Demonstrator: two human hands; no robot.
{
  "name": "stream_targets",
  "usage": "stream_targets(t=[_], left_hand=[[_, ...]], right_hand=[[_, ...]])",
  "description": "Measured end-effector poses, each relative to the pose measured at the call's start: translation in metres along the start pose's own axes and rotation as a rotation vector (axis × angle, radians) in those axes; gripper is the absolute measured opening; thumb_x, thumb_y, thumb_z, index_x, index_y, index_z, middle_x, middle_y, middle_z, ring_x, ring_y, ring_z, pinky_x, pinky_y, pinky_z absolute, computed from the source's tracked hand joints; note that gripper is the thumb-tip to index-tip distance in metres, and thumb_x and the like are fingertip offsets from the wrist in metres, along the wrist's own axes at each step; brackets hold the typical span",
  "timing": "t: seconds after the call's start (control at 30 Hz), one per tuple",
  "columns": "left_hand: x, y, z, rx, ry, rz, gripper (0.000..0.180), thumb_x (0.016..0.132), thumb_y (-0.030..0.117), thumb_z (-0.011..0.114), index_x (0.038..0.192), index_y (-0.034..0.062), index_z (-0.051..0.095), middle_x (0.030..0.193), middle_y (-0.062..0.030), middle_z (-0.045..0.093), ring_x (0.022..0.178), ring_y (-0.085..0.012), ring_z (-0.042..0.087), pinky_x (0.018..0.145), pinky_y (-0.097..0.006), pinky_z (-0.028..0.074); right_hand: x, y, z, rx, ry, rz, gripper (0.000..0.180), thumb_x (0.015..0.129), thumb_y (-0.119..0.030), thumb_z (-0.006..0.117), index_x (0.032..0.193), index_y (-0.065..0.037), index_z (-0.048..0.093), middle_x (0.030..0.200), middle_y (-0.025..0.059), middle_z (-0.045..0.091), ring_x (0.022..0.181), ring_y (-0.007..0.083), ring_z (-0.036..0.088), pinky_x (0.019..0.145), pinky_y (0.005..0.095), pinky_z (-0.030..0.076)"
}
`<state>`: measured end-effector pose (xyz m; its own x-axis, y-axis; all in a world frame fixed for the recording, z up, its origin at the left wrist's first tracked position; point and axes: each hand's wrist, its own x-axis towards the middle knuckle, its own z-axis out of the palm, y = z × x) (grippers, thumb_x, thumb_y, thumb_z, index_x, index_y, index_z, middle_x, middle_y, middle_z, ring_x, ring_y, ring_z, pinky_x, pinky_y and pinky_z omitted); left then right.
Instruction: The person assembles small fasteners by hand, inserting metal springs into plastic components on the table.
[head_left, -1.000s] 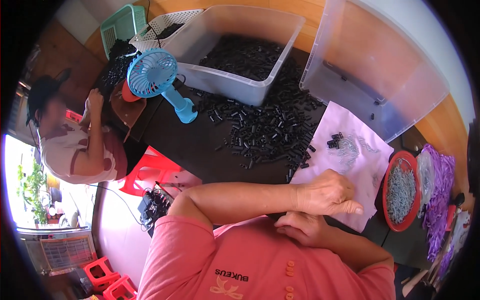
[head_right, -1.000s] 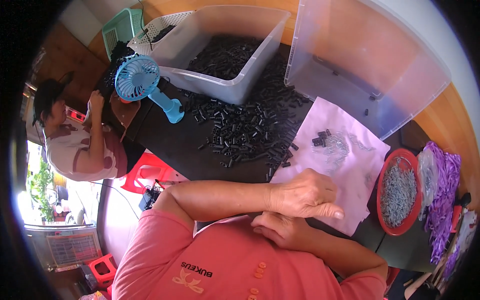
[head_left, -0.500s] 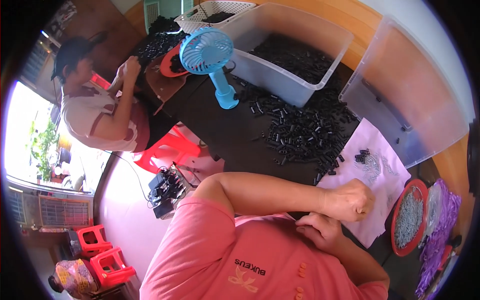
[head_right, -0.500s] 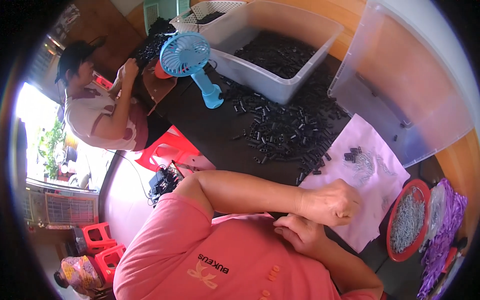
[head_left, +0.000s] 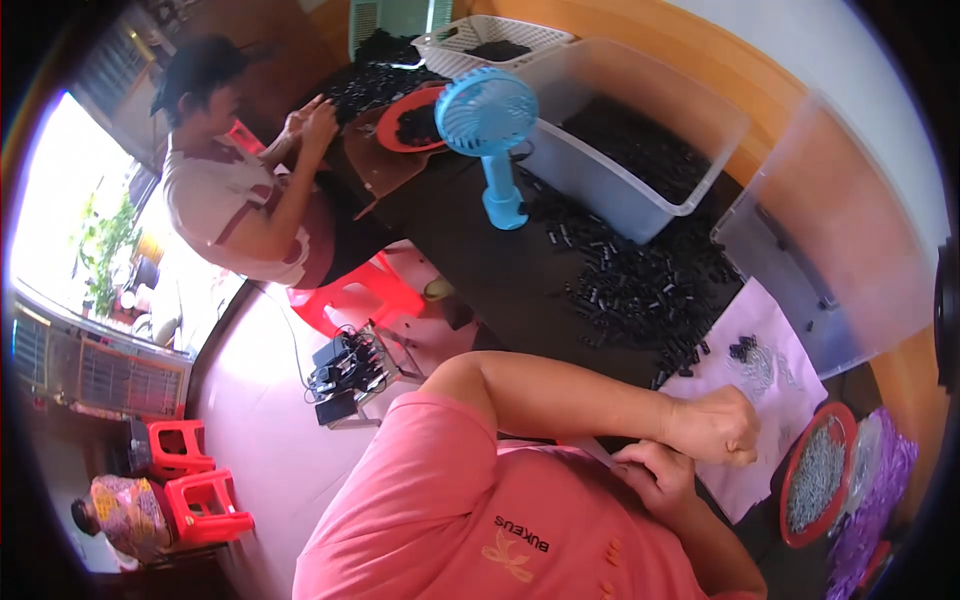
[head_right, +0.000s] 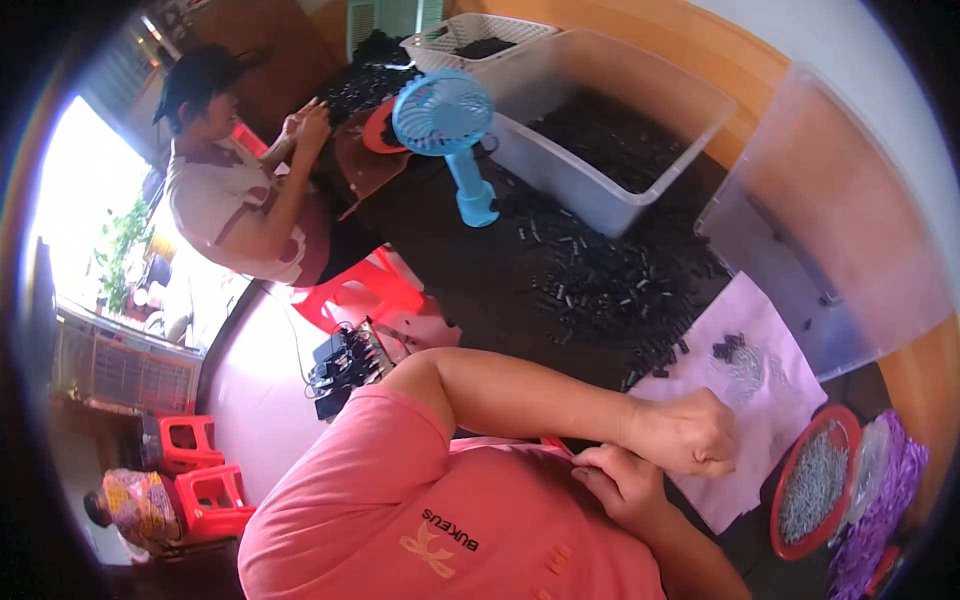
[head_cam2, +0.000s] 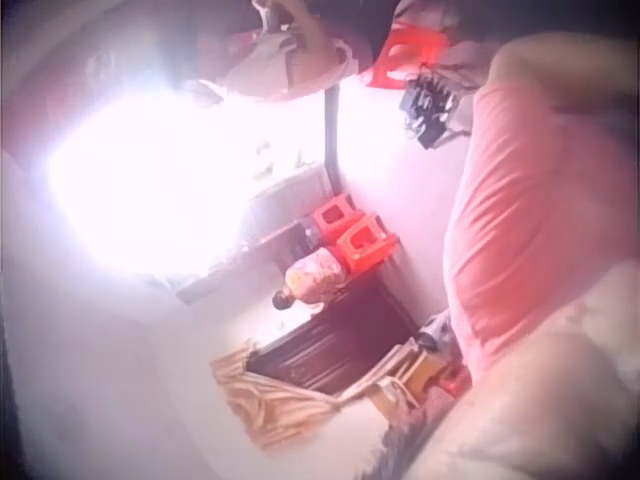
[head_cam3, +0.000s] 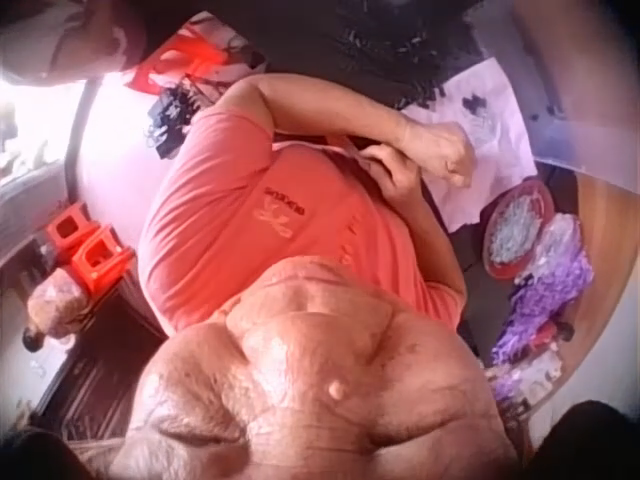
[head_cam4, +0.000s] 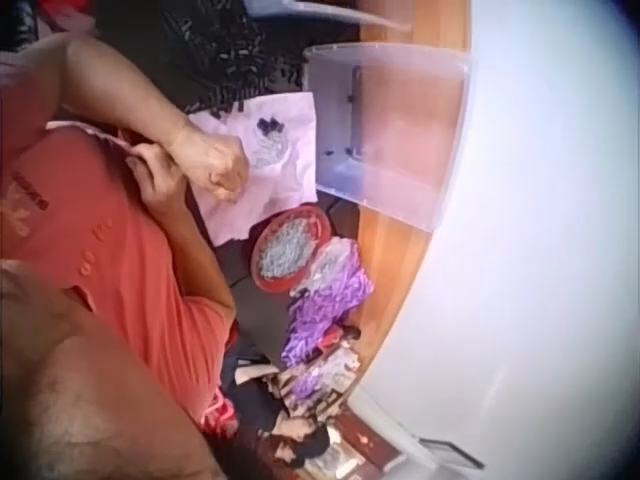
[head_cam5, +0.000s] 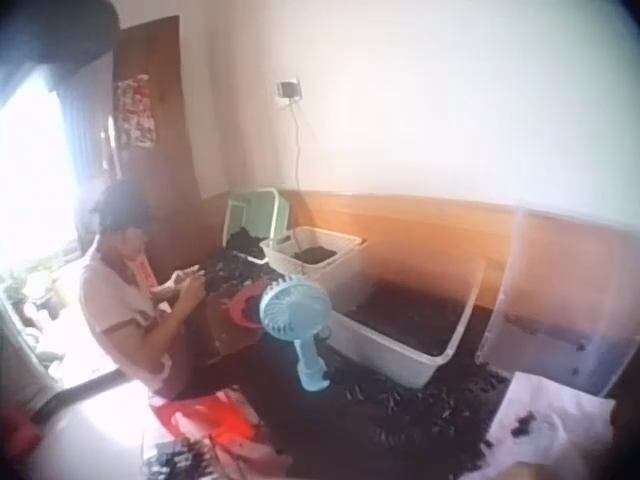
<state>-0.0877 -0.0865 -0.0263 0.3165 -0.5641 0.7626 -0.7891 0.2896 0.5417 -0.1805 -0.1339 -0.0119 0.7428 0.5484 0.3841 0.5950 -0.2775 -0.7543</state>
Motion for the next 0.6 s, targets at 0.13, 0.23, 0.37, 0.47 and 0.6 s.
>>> stream_targets(t=[0.13, 0.23, 0.37, 0.47, 0.6], left_hand=[[0.0007, -0.0015, 0.0055, -0.024, 0.038, -0.008, 0.022, 0.063, 0.013, 0.065, 0.05, 0.006, 0.049, 0.058, -0.01, 0.055, 0.055, -0.0313, 0.056, 0.05, -0.043, 0.043], [-0.001, -0.0033, 0.0061, 0.01, 0.041, -0.014, 0.017, 0.06, 0.012, 0.064, 0.051, 0.006, 0.051, 0.059, -0.0099, 0.056, 0.056, -0.0321, 0.056, 0.05, -0.043, 0.043], [-0.0007, -0.0021, 0.0055, 0.003, 0.032, -0.04, 0.015, 0.059, 0.012, 0.064, 0.052, 0.006, 0.052, 0.06, -0.0098, 0.056, 0.057, -0.0326, 0.057, 0.051, -0.043, 0.044], [-0.0007, -0.0009, 0.0045, -0.005, 0.016, -0.037, 0.015, 0.058, 0.013, 0.064, 0.052, 0.0059, 0.052, 0.06, -0.0098, 0.056, 0.057, -0.0326, 0.057, 0.051, -0.043, 0.044], [0.0003, 0.0, 0.0038, 0.006, -0.009, -0.034, 0.021, 0.064, 0.017, 0.068, 0.053, 0.0061, 0.054, 0.06, -0.0096, 0.057, 0.058, -0.0323, 0.058, 0.052, -0.043, 0.044]], right_hand=[[-0.0003, -0.0043, -0.0013, -0.004, 0.008, 0.008, 0.02, 0.074, 0.001, 0.076, 0.092, -0.005, 0.067, 0.076, 0.0096, 0.065, 0.066, 0.0233, 0.063, 0.061, 0.0324, 0.049], [-0.0002, -0.004, -0.0011, 0.025, -0.005, 0.034, 0.021, 0.074, 0.003, 0.076, 0.092, -0.004, 0.066, 0.077, 0.0097, 0.066, 0.067, 0.0232, 0.064, 0.063, 0.0319, 0.05], [-0.0005, -0.0022, -0.0003, 0.02, 0.001, 0.019, 0.022, 0.074, 0.003, 0.076, 0.092, -0.004, 0.066, 0.076, 0.0092, 0.066, 0.066, 0.0229, 0.064, 0.063, 0.0317, 0.049], [-0.0024, -0.0023, -0.0001, 0.02, -0.003, 0.034, 0.022, 0.074, 0.002, 0.076, 0.092, -0.005, 0.066, 0.077, 0.0092, 0.066, 0.067, 0.0231, 0.064, 0.063, 0.0318, 0.049], [-0.0038, -0.0005, 0.0003, -0.033, 0.011, 0.004, 0.021, 0.074, -0.001, 0.077, 0.093, -0.006, 0.066, 0.078, 0.009, 0.064, 0.069, 0.0234, 0.062, 0.065, 0.0333, 0.048]])
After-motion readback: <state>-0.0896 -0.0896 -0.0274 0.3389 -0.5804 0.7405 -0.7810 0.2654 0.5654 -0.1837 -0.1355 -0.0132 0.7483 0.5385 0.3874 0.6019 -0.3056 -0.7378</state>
